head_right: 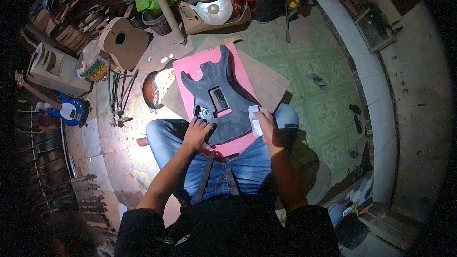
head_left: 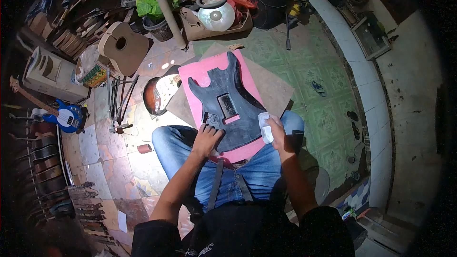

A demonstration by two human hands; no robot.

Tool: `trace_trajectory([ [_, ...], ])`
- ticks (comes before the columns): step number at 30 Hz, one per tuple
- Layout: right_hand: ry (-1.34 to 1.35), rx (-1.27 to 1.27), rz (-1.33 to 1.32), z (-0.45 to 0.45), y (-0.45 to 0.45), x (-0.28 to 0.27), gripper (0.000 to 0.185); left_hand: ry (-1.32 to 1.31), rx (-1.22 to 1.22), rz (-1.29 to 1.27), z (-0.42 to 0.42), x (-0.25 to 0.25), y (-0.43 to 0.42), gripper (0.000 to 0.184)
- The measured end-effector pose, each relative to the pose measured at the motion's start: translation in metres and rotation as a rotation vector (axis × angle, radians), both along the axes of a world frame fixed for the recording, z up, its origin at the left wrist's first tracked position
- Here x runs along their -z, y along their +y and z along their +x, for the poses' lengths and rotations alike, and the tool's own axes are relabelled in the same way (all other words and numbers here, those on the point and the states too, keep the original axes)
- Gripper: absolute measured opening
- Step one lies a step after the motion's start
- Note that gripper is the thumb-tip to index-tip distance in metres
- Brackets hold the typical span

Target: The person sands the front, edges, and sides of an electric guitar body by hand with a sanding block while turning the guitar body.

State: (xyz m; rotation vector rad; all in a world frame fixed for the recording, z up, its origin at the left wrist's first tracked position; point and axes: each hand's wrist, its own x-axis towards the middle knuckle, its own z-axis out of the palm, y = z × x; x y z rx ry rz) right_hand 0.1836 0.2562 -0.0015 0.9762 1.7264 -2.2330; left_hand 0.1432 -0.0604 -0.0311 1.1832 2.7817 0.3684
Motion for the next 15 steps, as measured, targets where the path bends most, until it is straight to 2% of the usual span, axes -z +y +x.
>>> trace_trajectory([
  [2, 0.022, -0.007, 0.051, -0.004, -0.002, 0.004, 0.04, 0.101, 0.046, -0.024, -0.001, 0.012, 0.003, 0.078],
  [3, 0.096, -0.015, 0.186, -0.008, -0.005, 0.005, 0.041, 0.14, 0.055, -0.022, 0.001, 0.009, 0.008, 0.076],
  [4, 0.171, -0.018, 0.322, -0.012, -0.005, 0.008, 0.042, 0.141, 0.057, -0.021, 0.004, 0.003, 0.017, 0.076],
  [5, 0.171, -0.014, 0.324, -0.017, -0.002, 0.01, 0.042, 0.069, -0.005, 0.005, 0.008, -0.002, 0.026, 0.076],
  [7, 0.434, -0.204, 1.0, -0.028, 0.008, 0.022, 0.048, -0.007, -0.097, 0.052, 0.016, -0.004, 0.047, 0.08],
  [8, 0.428, -0.203, 1.001, -0.032, 0.011, 0.025, 0.048, -0.011, -0.094, 0.053, 0.019, 0.001, 0.056, 0.08],
  [10, 0.323, -0.336, 1.266, -0.04, 0.016, 0.029, 0.053, -0.034, -0.158, 0.148, 0.021, 0.007, 0.073, 0.085],
  [11, 0.376, -0.313, 1.369, -0.04, 0.01, 0.033, 0.054, -0.171, -0.175, 0.093, 0.022, 0.009, 0.078, 0.088],
  [13, 0.216, -0.466, 1.382, -0.022, -0.019, 0.042, 0.052, -0.2, -0.165, 0.134, 0.02, 0.017, 0.07, 0.087],
  [15, 0.34, -0.749, 1.36, 0.015, -0.057, 0.045, 0.054, -0.227, -0.156, 0.178, 0.016, 0.017, 0.063, 0.086],
])
